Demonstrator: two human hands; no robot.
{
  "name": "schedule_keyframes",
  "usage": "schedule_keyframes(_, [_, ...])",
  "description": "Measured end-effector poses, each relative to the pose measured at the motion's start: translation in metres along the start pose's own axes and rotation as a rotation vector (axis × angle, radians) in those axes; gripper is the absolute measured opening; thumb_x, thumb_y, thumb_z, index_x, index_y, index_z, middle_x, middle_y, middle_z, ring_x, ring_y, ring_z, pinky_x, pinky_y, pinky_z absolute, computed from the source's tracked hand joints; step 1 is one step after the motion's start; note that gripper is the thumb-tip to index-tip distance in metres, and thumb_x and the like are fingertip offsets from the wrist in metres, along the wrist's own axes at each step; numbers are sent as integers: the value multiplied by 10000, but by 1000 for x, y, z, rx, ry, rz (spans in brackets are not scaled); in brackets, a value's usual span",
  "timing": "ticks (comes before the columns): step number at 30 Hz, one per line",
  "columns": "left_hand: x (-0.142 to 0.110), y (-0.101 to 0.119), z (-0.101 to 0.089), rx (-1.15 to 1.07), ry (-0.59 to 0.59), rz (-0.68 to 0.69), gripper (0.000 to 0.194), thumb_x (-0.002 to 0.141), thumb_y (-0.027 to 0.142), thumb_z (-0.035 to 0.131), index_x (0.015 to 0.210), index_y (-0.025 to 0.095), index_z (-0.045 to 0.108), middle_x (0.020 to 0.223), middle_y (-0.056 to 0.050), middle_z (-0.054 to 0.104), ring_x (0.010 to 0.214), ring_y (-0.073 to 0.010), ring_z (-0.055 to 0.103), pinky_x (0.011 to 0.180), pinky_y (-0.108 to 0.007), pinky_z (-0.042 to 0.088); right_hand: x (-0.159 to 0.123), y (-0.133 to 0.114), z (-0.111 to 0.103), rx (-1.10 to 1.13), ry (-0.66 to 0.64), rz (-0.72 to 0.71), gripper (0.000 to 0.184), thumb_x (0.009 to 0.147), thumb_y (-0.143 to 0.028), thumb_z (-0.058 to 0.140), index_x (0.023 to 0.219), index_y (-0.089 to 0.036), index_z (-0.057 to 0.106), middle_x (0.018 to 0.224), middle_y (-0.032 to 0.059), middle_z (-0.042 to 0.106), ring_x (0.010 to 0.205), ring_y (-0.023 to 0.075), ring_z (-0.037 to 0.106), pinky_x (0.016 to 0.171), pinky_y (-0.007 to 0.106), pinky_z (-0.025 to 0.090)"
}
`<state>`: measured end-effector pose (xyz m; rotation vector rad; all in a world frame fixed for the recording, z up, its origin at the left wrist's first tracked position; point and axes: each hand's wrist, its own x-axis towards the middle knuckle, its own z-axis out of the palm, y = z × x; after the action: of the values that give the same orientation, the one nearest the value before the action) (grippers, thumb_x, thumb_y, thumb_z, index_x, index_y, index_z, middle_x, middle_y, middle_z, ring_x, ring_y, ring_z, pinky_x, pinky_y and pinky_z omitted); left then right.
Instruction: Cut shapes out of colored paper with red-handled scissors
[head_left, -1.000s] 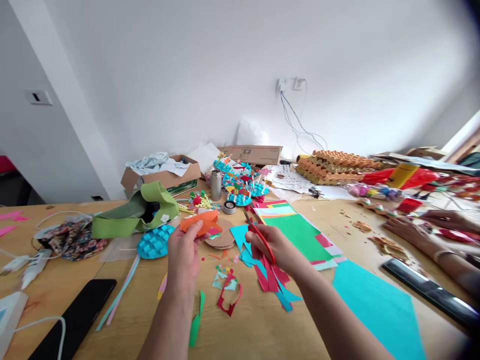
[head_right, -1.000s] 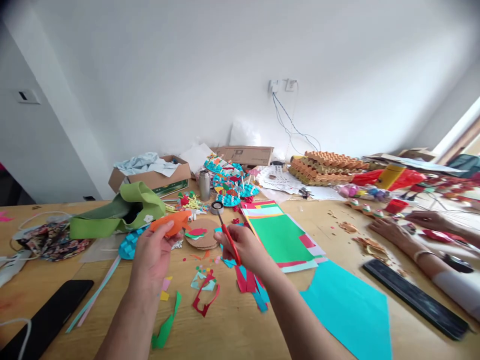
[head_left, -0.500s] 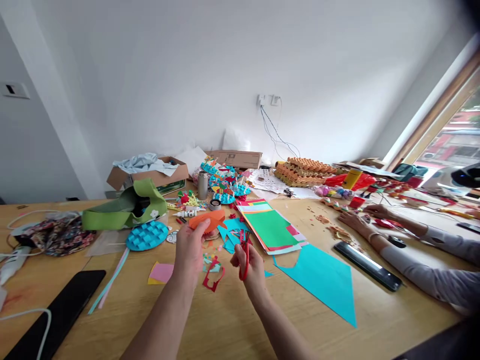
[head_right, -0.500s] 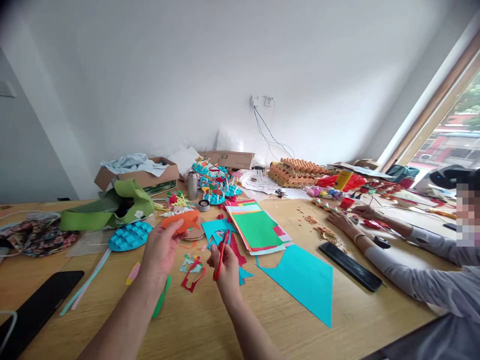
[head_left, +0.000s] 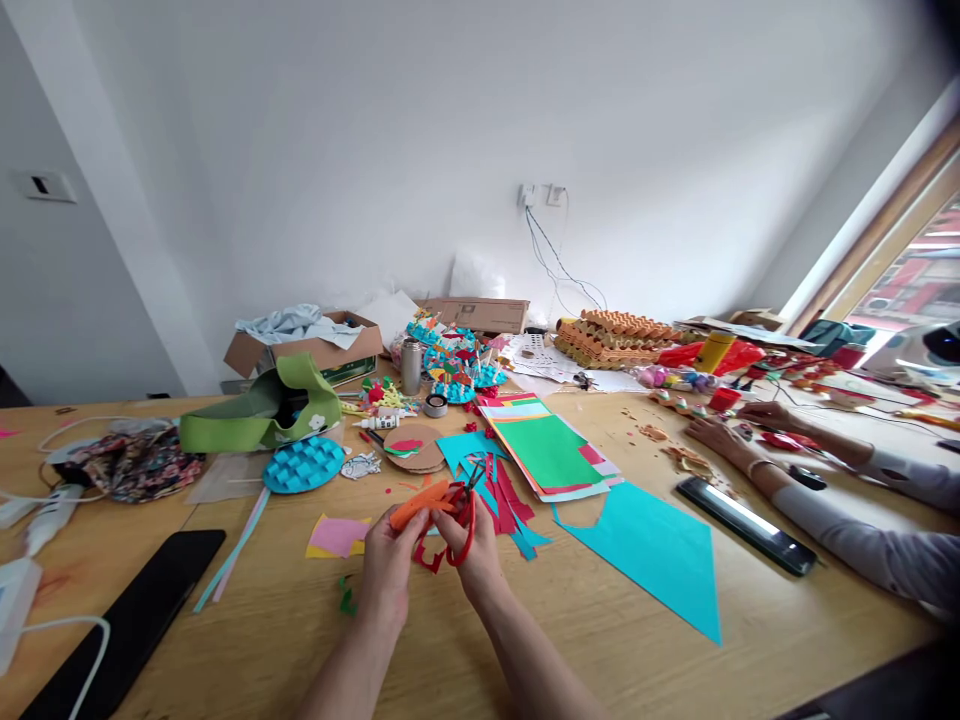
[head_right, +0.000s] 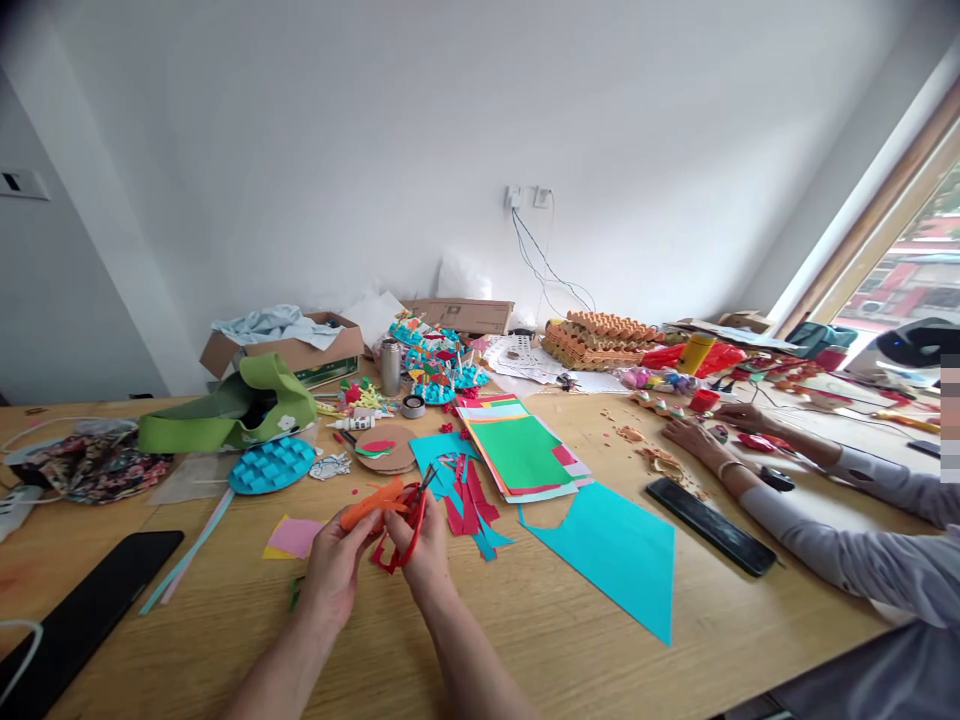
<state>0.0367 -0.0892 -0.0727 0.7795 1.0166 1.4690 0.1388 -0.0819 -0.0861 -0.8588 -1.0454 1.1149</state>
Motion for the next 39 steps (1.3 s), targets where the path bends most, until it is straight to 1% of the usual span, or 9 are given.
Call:
schedule_keyframes(5, [8, -12, -11, 114, 25, 19, 297, 613, 378, 789, 778, 149, 698, 735, -33, 715, 714, -189, 635, 687, -289, 495, 3, 7, -13, -29, -17, -10, 339, 727, -381, 751, 918, -173, 563, 853, 31, 633, 757, 165, 587, 725, 281, 492])
schedule_keyframes(10, [12, -19, -19, 190, 45, 65, 243, 599, 383, 761, 654, 168, 663, 615, 11, 638, 621, -151, 536, 597, -246, 422, 4, 7, -20, -43, -51, -3, 324, 677, -351, 767, 861, -175, 565, 772, 0, 599, 667, 137, 539, 629, 248, 456])
schedule_keyframes(15, [5, -17, -16, 224, -7, 87, 228, 605, 385, 741, 622, 174, 655, 574, 19, 595, 597, -151, 505, 573, -246, 390, 3, 5, -24, -44, -13, -20, 336, 685, -355, 755, 894, -180, 558, 787, -5, 578, 674, 133, 531, 634, 248, 452])
schedule_keyframes(19, [-1, -14, -11, 238, -54, 90, 233, 590, 385, 742, 598, 171, 648, 572, 12, 595, 585, -151, 499, 557, -245, 375, 4, 1, -25, -37, 0, -27, 338, 693, -374, 746, 892, -182, 552, 746, -14, 569, 654, 136, 528, 613, 249, 456])
schedule_keyframes(26, [2, -13, -12, 246, -37, 106, 250, 575, 394, 750, 602, 165, 652, 571, 8, 600, 579, -150, 500, 559, -249, 381, 4, 0, -23, -27, -29, 3, 339, 672, -373, 773, 839, -171, 557, 700, -20, 577, 614, 125, 512, 585, 236, 434])
schedule_keyframes(29, [4, -14, -15, 243, -26, 98, 262, 568, 406, 750, 591, 168, 644, 562, 13, 592, 567, -144, 489, 553, -246, 370, 4, 1, -23, -34, -6, 14, 331, 686, -379, 780, 829, -165, 572, 714, -15, 580, 646, 127, 526, 624, 240, 445])
schedule_keyframes(32, [5, -15, -16, 236, -28, 88, 263, 573, 411, 743, 596, 168, 644, 577, 10, 603, 576, -142, 490, 563, -244, 374, 5, 0, -24, -33, 25, 27, 348, 734, -450, 745, 835, -158, 584, 715, -3, 589, 650, 137, 549, 650, 262, 467])
schedule_keyframes(35, [5, -17, -17, 235, -34, 79, 262, 587, 408, 743, 614, 164, 651, 593, 5, 613, 588, -144, 495, 569, -244, 375, 7, 0, -25, -32, 64, 28, 377, 764, -509, 710, 805, -156, 584, 684, 5, 594, 624, 144, 558, 628, 270, 468])
schedule_keyframes(39, [6, -18, -18, 234, -43, 68, 272, 594, 412, 751, 626, 164, 645, 601, 6, 613, 588, -143, 490, 563, -243, 371, 10, 2, -28, -45, 124, 13, 400, 747, -533, 726, 751, -161, 578, 629, 1, 589, 590, 142, 545, 588, 260, 444])
